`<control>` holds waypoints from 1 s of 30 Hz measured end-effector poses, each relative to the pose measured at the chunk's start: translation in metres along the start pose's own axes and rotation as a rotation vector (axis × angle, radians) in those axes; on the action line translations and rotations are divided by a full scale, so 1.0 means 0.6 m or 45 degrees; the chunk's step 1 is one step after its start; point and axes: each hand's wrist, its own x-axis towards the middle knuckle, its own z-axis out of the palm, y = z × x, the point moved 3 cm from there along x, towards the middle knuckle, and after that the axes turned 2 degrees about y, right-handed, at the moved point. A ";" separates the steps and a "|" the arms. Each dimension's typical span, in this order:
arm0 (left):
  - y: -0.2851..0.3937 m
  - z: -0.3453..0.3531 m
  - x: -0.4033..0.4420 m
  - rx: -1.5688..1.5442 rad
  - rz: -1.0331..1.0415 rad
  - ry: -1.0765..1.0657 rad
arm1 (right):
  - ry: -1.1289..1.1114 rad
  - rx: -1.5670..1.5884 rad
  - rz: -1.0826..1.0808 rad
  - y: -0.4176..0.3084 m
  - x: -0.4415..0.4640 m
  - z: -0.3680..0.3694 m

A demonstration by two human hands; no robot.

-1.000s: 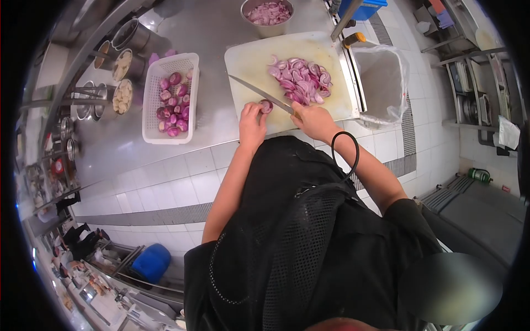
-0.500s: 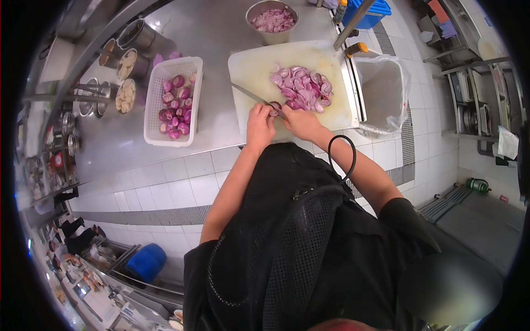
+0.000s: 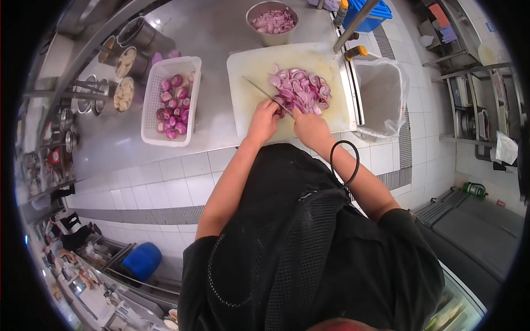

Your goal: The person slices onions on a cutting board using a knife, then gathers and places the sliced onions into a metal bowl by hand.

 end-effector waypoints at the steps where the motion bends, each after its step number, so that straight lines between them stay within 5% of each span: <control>1: -0.002 0.001 -0.001 -0.010 -0.015 0.002 | 0.017 0.002 0.005 0.000 0.001 0.009; 12: -0.006 0.003 0.001 -0.013 -0.025 0.074 | 0.035 0.170 -0.018 0.014 0.036 0.016; 14: 0.004 0.005 -0.001 0.196 0.335 -0.079 | 0.007 0.204 -0.030 0.017 0.022 0.025; 18: 0.011 0.003 -0.003 0.361 0.595 -0.103 | 0.028 0.174 -0.059 0.019 0.021 0.006; 20: -0.002 0.005 -0.001 0.494 0.133 -0.182 | 0.035 0.110 -0.033 0.011 0.017 0.001; 21: 0.009 -0.004 0.002 0.506 0.134 -0.174 | 0.043 0.113 -0.044 0.006 0.015 -0.004; 23: 0.008 -0.025 -0.007 -0.103 -0.786 -0.150 | 0.063 0.099 -0.059 0.000 0.003 -0.011; 24: -0.001 -0.026 -0.021 -0.099 -0.784 -0.158 | 0.065 0.105 -0.052 0.000 -0.002 0.003; 26: -0.015 -0.036 -0.033 0.174 -0.014 0.197 | 0.130 0.135 -0.020 0.013 -0.001 0.034; 30: -0.023 -0.016 -0.036 0.089 0.161 0.093 | 0.137 0.123 -0.053 0.006 0.002 0.020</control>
